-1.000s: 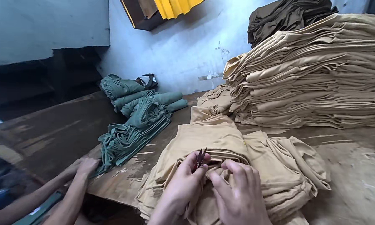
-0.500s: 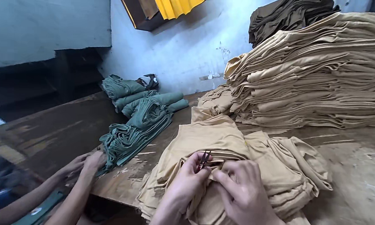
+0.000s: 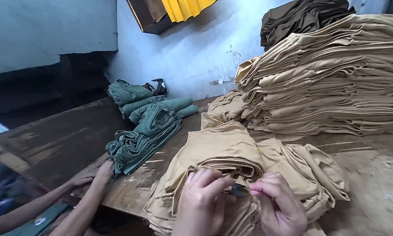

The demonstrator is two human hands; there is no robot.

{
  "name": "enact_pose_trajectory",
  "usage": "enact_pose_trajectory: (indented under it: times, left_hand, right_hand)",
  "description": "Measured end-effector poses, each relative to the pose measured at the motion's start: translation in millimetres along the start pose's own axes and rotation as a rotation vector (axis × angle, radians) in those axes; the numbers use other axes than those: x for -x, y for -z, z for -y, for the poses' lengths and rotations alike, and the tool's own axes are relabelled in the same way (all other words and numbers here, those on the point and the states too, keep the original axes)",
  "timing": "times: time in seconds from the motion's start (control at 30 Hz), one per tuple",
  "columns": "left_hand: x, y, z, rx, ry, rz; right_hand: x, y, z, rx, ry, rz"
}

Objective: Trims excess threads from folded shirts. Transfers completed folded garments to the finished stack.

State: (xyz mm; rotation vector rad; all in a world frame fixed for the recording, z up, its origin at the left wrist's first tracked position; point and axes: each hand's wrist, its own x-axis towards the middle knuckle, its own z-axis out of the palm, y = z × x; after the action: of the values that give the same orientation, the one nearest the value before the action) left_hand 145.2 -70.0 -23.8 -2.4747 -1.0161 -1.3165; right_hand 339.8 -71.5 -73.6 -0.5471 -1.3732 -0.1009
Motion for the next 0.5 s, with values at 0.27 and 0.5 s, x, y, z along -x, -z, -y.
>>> enact_pose_trajectory:
  times: [0.27,0.5]
  left_hand:
    - [-1,9,2,-0.209,-0.137,-0.050]
    - [0,4,4,-0.218,-0.146,-0.037]
  right_hand:
    - [-3,3,-5,-0.145,-0.075,-0.028]
    - [-3,19,7,-0.351,-0.075,0.138]
